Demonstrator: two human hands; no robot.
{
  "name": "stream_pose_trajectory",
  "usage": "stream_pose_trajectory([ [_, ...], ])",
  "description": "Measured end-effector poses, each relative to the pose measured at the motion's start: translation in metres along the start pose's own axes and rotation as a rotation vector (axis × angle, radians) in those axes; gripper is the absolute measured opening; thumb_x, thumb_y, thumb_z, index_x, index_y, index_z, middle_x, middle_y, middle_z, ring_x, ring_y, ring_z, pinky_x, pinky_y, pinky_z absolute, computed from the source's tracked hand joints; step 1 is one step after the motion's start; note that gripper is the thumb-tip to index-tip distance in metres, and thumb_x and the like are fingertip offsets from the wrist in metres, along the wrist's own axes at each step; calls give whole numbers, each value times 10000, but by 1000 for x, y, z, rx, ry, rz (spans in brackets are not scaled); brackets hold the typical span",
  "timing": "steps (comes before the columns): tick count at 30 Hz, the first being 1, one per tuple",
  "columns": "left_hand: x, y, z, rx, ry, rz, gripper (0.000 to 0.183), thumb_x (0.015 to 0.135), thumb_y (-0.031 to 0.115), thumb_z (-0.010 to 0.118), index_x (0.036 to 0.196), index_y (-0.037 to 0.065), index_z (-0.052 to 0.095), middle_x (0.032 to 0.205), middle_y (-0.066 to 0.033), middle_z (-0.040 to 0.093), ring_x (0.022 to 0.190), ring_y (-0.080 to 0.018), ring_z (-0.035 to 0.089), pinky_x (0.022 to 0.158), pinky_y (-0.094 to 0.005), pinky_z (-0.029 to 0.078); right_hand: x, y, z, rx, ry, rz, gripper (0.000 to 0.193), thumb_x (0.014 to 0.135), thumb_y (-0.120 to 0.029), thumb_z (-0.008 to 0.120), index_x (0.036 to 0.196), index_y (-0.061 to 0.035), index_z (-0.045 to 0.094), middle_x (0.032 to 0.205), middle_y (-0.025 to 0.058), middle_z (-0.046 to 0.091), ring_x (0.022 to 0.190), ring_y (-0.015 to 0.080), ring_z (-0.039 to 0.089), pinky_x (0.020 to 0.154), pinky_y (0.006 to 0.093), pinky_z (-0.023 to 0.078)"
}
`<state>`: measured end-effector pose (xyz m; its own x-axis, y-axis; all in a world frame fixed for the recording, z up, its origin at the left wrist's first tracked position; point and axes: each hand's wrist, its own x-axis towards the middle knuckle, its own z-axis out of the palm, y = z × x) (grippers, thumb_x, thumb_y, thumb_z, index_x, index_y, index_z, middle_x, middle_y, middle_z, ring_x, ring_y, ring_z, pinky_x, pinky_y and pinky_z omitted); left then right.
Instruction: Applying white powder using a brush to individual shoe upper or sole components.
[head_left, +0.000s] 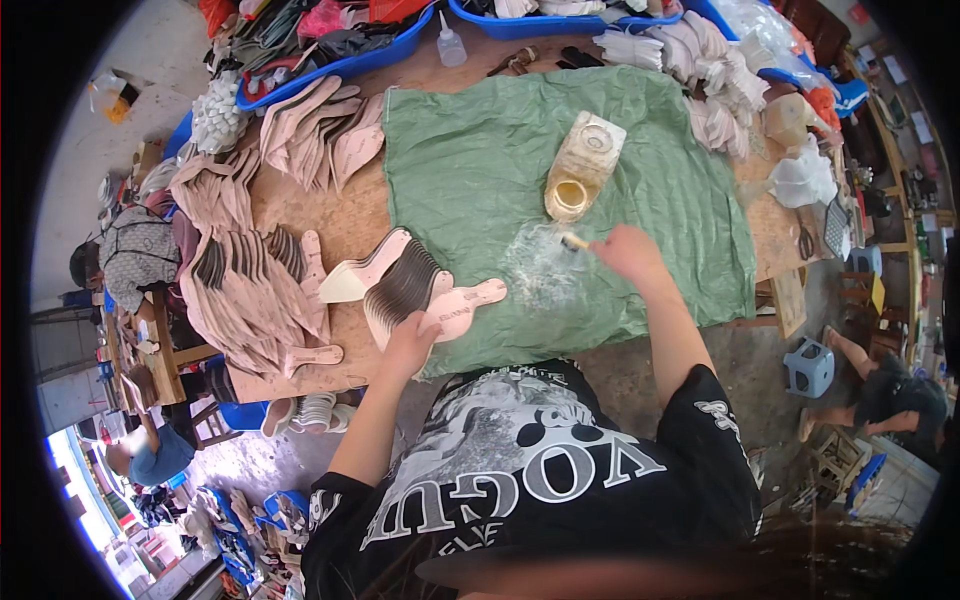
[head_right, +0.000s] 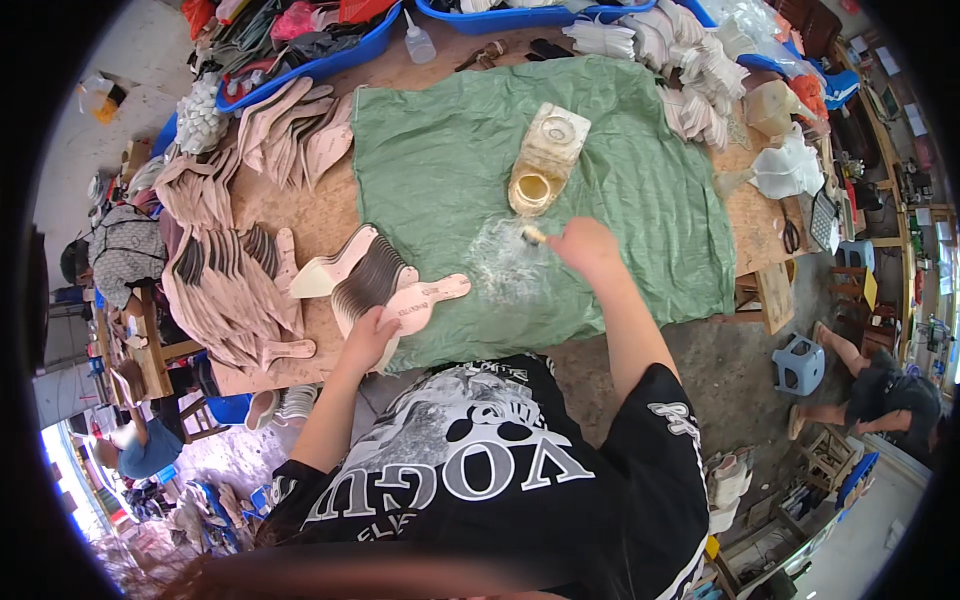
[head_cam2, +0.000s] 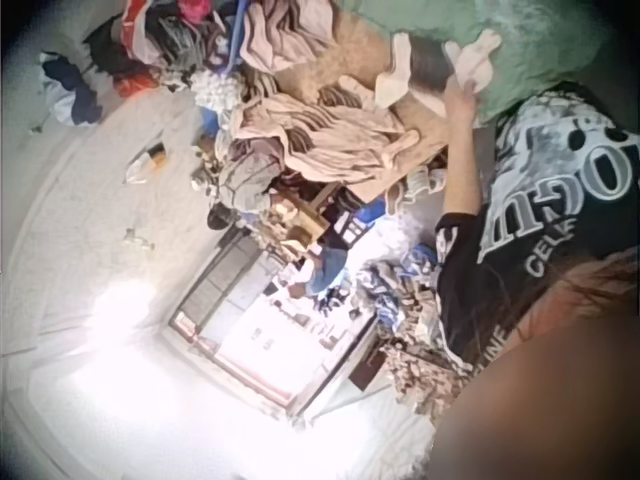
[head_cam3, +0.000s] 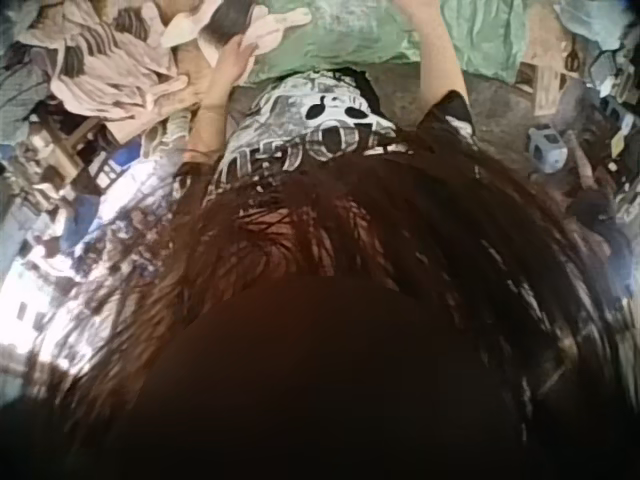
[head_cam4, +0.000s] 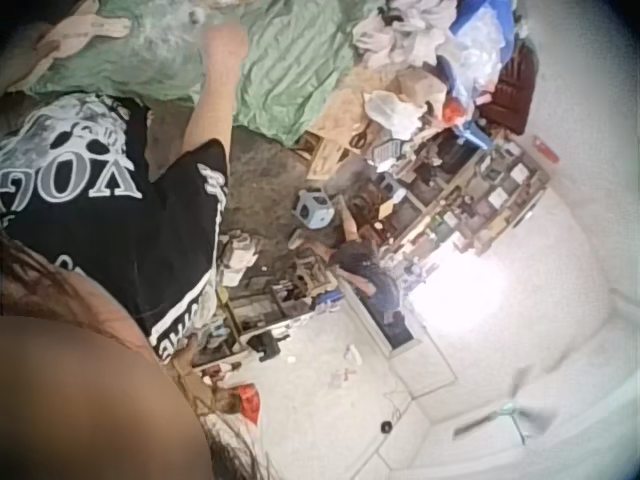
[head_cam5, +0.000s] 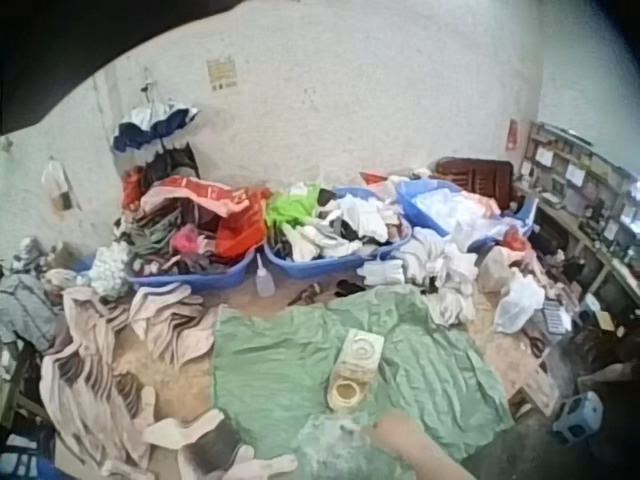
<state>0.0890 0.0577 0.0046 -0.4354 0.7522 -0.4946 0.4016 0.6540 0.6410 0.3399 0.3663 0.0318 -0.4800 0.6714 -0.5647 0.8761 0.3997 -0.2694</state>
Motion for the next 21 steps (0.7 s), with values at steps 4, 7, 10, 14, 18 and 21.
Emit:
stream_pose_trajectory([
  [4, -3, 28, -2, 332, 78, 61, 675, 787, 283, 685, 1284, -68, 392, 1182, -263, 510, 1088, -361, 522, 895, -395, 437, 41, 6, -25, 1, 129, 125, 382, 812, -382, 558, 921, -37, 678, 959, 160, 660, 899, 325, 630, 752, 409, 505],
  [7, -2, 33, 5, 422, 152, 34, 617, 833, 184, 608, 1305, -109, 339, 1105, -267, 502, 1053, -392, 509, 874, -421, 443, 65, -3, -23, -41, 123, 136, 356, 813, -347, 550, 954, -44, 673, 1007, 157, 655, 939, 314, 627, 775, 398, 505],
  [10, 1, 27, 12, 527, 253, 8, 526, 865, 128, 525, 1301, -110, 351, 1050, -246, 521, 1003, -372, 538, 824, -423, 462, 65, -10, -29, -83, 92, 107, 324, 806, -313, 547, 949, -52, 676, 1007, 153, 657, 944, 306, 629, 776, 395, 506],
  [14, -5, 39, 7, 599, 210, -18, 472, 887, 117, 468, 1302, -87, 375, 1006, -215, 551, 904, -356, 580, 752, -426, 484, 50, -9, -35, -95, 133, 105, 308, 793, -300, 549, 943, -64, 679, 994, 148, 660, 933, 311, 632, 770, 400, 508],
  [18, -4, 50, 4, 633, 216, -5, 392, 891, 154, 470, 1233, -36, 458, 890, -188, 603, 791, -359, 611, 682, -451, 491, 44, 1, -30, -117, 101, 38, 318, 793, -314, 553, 935, -58, 677, 990, 153, 659, 928, 315, 630, 767, 407, 508],
  [21, -12, 67, 1, 525, 230, 51, 320, 883, 153, 469, 1148, -23, 512, 818, -200, 625, 759, -366, 617, 673, -466, 485, 37, 3, -25, -92, -31, 70, 332, 801, -332, 547, 937, -57, 673, 997, 154, 656, 935, 314, 627, 773, 410, 506],
])
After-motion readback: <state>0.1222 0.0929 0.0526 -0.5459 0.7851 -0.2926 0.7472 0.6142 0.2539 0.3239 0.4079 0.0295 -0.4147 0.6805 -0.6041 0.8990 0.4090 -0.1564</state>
